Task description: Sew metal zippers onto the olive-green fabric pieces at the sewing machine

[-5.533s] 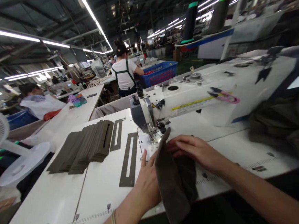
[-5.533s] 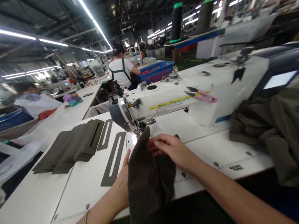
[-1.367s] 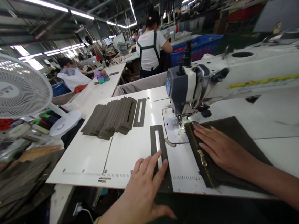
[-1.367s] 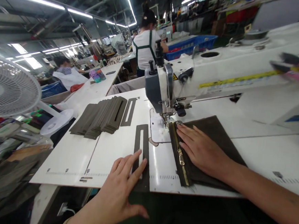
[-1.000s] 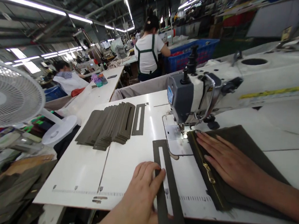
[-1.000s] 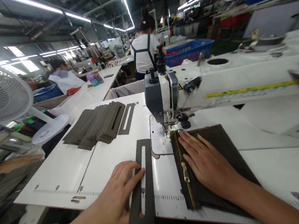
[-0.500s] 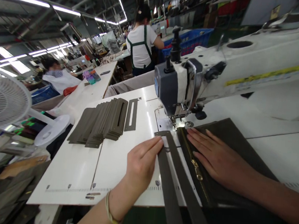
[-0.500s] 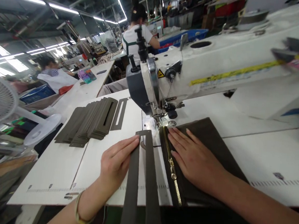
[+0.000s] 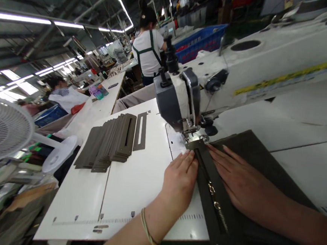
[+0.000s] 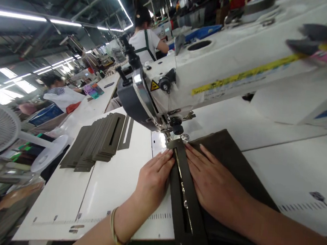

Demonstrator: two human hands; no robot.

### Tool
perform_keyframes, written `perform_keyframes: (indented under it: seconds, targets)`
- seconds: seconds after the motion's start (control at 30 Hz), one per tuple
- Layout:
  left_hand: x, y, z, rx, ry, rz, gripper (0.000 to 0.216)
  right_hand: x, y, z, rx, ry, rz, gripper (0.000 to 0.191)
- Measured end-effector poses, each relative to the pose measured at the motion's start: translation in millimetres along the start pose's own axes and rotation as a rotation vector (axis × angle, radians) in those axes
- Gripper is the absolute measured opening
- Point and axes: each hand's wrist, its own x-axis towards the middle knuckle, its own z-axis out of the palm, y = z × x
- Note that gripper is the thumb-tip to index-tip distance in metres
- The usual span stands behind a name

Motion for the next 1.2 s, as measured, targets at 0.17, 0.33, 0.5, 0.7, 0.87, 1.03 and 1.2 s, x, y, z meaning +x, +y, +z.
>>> perform_keyframes:
  seconds: [0.17, 0.33, 0.5, 0.7, 0.87, 1.03, 1.2]
  targets:
    - [3, 0, -5, 0.012, -0.047, 0.002, 0.026, -1, -5, 6, -0.017, 0.005, 0.058, 0.061]
    - [2, -3, -6, 0.019, -0.042, -0.001, 0.033, 7, -12, 4, 0.027, 0.073, 0.148, 0.057]
    - [-2, -11, -3, 0.056, -0.077, -0.003, 0.037, 13, -11, -1, 0.065, 0.08, 0.179, 0.058]
    - [-4, -16, -1, 0.095, -0.075, 0.008, 0.041, 11, -12, 4, 0.102, 0.1, 0.227, 0.058]
    - [0, -16, -4, 0.122, -0.089, 0.027, 0.04, 11, -14, 5, 0.147, 0.072, 0.237, 0.06]
    - [1, -15, -5, 0.117, -0.1, 0.025, 0.04, 12, -11, 1, 0.191, 0.05, 0.241, 0.063]
    - [1, -15, -5, 0.134, -0.104, 0.039, 0.04, 13, -10, -5, 0.215, 0.039, 0.236, 0.063]
